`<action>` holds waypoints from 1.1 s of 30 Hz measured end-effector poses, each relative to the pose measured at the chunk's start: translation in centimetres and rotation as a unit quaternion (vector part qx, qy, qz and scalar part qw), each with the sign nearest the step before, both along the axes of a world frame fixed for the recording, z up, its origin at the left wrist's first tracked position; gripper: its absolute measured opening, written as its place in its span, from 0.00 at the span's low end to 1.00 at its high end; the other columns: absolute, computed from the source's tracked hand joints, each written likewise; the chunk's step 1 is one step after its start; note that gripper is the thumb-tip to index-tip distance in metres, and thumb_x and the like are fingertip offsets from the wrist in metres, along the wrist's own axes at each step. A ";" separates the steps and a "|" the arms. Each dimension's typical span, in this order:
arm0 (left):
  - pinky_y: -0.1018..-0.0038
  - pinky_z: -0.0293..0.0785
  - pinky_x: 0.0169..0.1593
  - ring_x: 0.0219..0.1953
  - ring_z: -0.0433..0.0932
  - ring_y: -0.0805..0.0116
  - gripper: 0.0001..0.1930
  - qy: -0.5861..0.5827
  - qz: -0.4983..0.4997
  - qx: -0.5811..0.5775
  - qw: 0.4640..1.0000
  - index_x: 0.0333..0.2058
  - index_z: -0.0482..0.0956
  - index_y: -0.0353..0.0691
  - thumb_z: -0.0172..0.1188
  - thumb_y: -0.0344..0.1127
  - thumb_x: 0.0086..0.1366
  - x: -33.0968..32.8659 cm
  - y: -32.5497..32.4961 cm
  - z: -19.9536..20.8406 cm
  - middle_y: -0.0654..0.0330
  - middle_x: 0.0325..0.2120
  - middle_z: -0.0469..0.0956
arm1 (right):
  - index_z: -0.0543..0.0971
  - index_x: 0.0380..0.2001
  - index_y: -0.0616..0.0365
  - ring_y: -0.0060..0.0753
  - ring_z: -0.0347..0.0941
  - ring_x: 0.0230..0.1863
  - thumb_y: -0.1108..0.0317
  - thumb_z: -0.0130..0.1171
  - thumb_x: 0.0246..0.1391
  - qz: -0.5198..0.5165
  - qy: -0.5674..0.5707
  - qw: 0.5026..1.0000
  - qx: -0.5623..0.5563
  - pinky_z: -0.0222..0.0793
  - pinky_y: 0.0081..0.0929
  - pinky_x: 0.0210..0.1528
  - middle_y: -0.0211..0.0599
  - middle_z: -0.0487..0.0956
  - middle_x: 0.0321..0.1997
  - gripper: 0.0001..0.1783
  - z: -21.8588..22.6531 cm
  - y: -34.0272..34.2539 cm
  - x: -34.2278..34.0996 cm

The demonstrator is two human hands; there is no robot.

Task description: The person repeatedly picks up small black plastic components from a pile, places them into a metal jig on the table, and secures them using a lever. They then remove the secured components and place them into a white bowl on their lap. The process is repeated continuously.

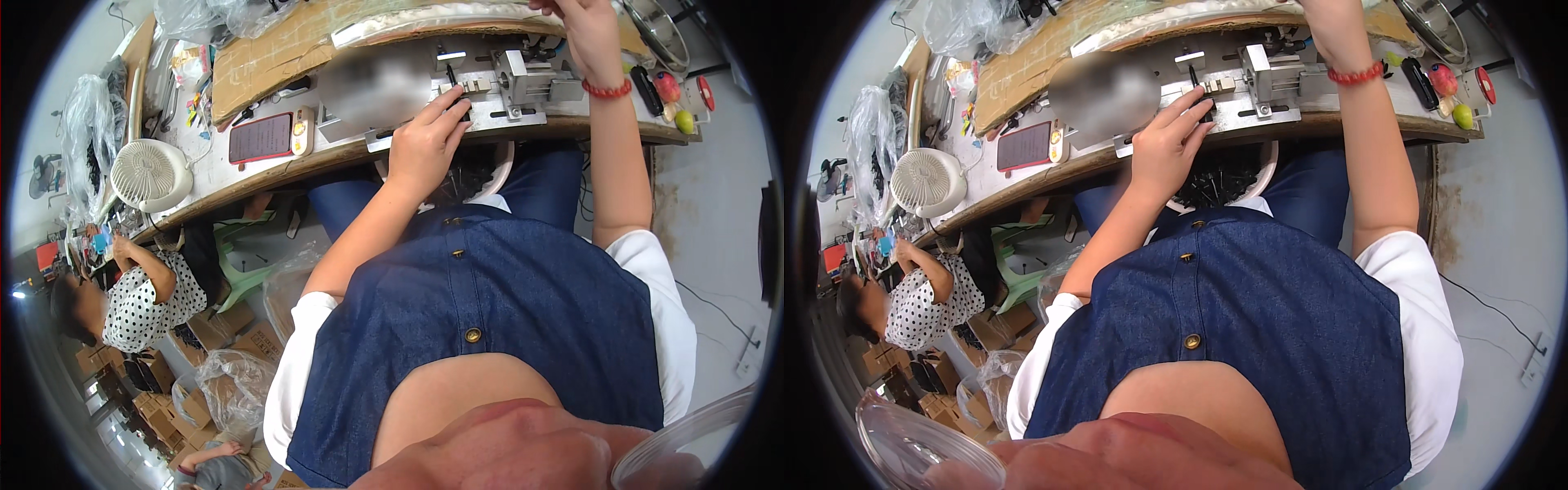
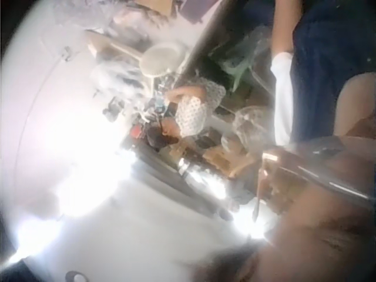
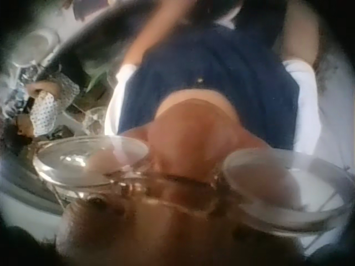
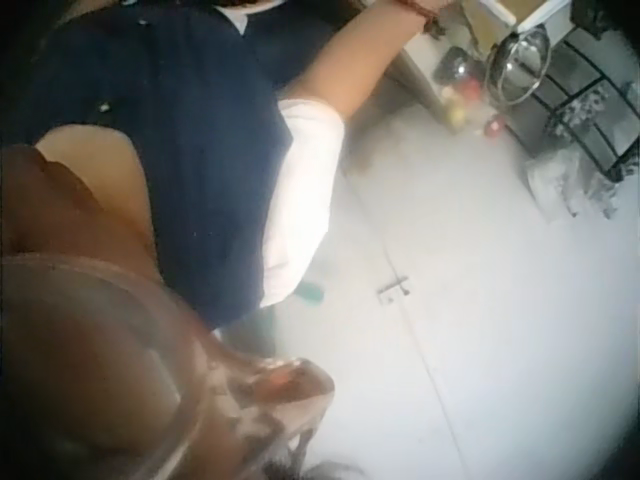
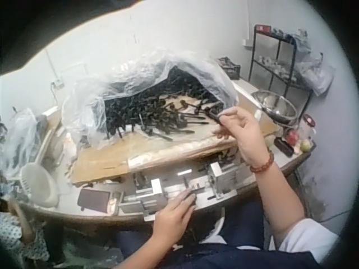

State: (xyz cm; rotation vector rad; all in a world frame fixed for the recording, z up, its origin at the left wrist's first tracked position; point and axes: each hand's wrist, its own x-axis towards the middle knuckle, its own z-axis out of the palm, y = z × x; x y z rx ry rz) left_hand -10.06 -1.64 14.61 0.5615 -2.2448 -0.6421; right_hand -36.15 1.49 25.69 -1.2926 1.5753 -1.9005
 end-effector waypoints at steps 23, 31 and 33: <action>0.55 0.76 0.48 0.43 0.81 0.45 0.09 -0.044 0.008 -0.086 0.995 0.40 0.85 0.39 0.59 0.31 0.64 -0.2 -15.9 10.6 0.49 0.38 0.82 | 0.81 0.42 0.57 0.44 0.71 0.52 0.68 0.67 0.54 0.040 0.529 0.844 0.081 0.71 0.38 0.56 0.33 0.80 0.53 0.12 -8.5 5.7 10.3; 0.71 0.80 0.36 0.30 0.84 0.65 0.14 0.103 -0.032 -0.017 0.994 0.45 0.88 0.45 0.73 0.32 0.59 1.9 -3.7 5.4 0.58 0.36 0.87 | 0.82 0.38 0.59 0.43 0.77 0.40 0.69 0.65 0.57 -0.069 0.551 0.831 -0.034 0.72 0.36 0.48 0.39 0.82 0.38 0.08 -1.9 -3.3 4.8; 0.71 0.80 0.34 0.29 0.83 0.68 0.13 0.073 -0.039 -0.014 0.996 0.44 0.87 0.46 0.73 0.34 0.60 1.9 -1.9 3.7 0.61 0.36 0.85 | 0.82 0.30 0.59 0.49 0.78 0.37 0.70 0.64 0.53 -0.115 0.574 0.809 -0.043 0.72 0.40 0.47 0.40 0.82 0.27 0.04 -1.1 -7.3 4.4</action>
